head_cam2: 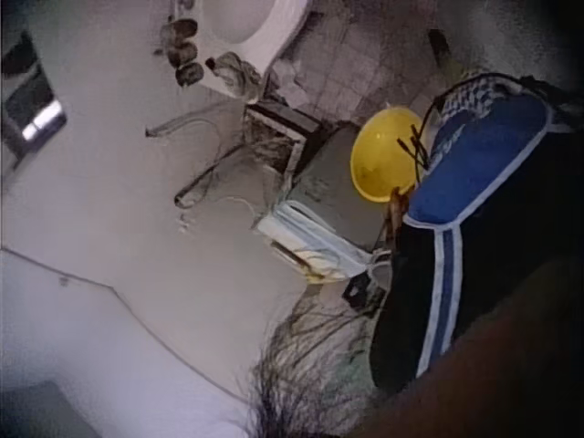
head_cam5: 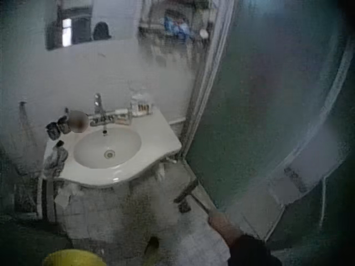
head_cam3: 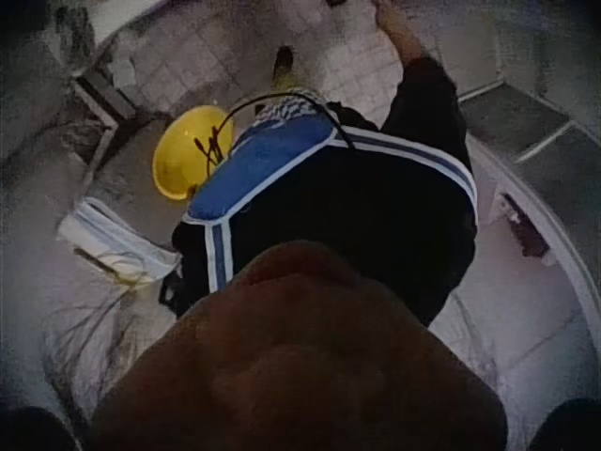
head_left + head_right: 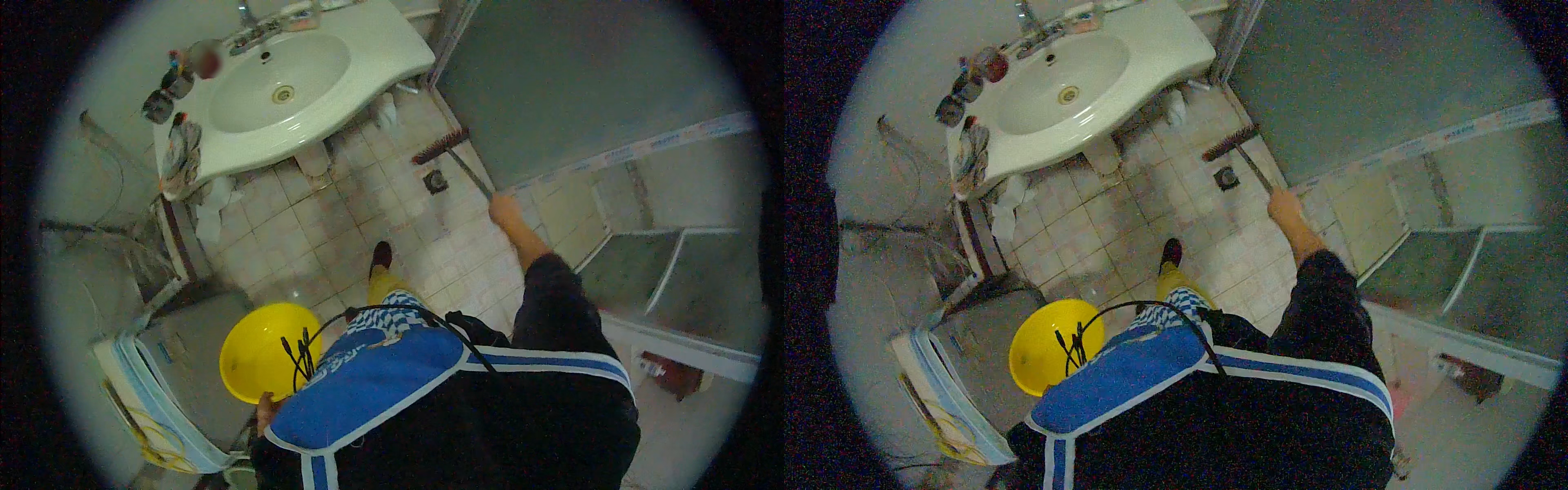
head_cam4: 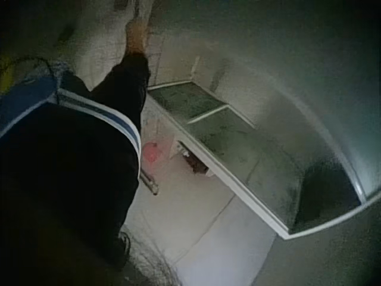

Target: The person sweeps a tiled bathroom floor using a broom while holding a yellow basin. They repeatedly pour water from the basin onto the floor and continue sweeping the wet area.

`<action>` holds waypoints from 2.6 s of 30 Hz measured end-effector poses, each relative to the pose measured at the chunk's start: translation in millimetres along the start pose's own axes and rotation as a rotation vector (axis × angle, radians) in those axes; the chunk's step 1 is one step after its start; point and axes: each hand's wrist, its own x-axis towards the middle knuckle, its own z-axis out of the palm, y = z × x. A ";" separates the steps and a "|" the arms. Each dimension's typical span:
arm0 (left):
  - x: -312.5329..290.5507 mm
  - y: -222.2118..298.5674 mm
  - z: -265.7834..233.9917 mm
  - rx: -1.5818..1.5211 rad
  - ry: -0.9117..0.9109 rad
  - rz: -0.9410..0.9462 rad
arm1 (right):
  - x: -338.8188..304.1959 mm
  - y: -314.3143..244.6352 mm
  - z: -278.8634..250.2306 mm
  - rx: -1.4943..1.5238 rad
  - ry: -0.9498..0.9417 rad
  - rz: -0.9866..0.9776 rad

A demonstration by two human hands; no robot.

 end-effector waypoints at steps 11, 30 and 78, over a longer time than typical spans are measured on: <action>17.6 -27.2 1.0 -0.138 0.058 0.087 | -57.8 56.1 104.9 0.648 -0.158 0.129; -0.5 -84.1 291.4 -0.150 0.235 0.136 | 279.4 153.3 19.7 1.594 -0.705 -0.198; -49.8 -270.7 233.2 -0.606 0.358 0.250 | 204.3 68.6 68.6 0.786 -0.924 -0.388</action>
